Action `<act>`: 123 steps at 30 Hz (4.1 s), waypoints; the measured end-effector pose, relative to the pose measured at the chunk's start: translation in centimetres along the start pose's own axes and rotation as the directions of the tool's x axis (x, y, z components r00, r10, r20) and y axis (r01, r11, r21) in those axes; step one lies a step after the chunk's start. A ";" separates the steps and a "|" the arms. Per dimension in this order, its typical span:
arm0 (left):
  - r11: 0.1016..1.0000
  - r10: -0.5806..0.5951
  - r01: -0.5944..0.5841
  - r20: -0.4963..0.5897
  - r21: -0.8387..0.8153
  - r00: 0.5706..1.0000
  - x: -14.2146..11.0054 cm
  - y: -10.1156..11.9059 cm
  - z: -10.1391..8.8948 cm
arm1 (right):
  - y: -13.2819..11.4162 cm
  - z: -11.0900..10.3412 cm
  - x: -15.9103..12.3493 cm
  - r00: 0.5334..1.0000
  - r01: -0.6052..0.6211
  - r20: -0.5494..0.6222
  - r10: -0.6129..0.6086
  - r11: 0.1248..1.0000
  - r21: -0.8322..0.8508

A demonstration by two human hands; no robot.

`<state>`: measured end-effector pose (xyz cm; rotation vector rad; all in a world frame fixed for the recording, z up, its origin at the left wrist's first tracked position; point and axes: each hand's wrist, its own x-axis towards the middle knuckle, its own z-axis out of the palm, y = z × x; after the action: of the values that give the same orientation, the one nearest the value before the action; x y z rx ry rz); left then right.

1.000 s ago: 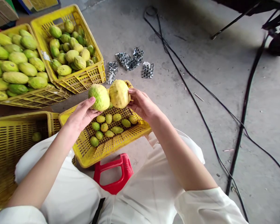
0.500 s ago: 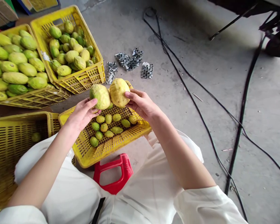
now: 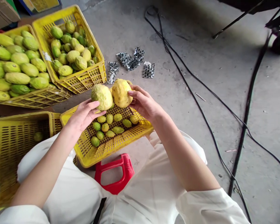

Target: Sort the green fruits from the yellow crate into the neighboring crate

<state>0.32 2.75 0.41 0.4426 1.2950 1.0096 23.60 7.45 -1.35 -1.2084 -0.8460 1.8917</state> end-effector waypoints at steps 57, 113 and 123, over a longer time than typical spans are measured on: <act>0.959 -0.182 0.155 -0.092 -0.238 0.979 -0.1 0.5 1.7 | 0.5 0.7 0.4 0.990 0.119 -0.076 -0.116 0.992 0.044; 0.955 -0.237 0.168 -0.286 -0.244 0.929 0.6 -0.3 1.1 | 1.2 0.8 0.2 0.998 0.060 0.002 -0.060 0.996 -0.064; 0.887 -0.404 0.268 -0.353 -0.375 0.844 1.9 -1.2 -0.6 | 1.6 1.4 0.5 0.994 -0.033 -0.106 0.035 0.999 0.025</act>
<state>0.11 3.52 -1.77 -0.2691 1.4971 1.0111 21.81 6.82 -2.44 -1.3045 -0.7488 1.8418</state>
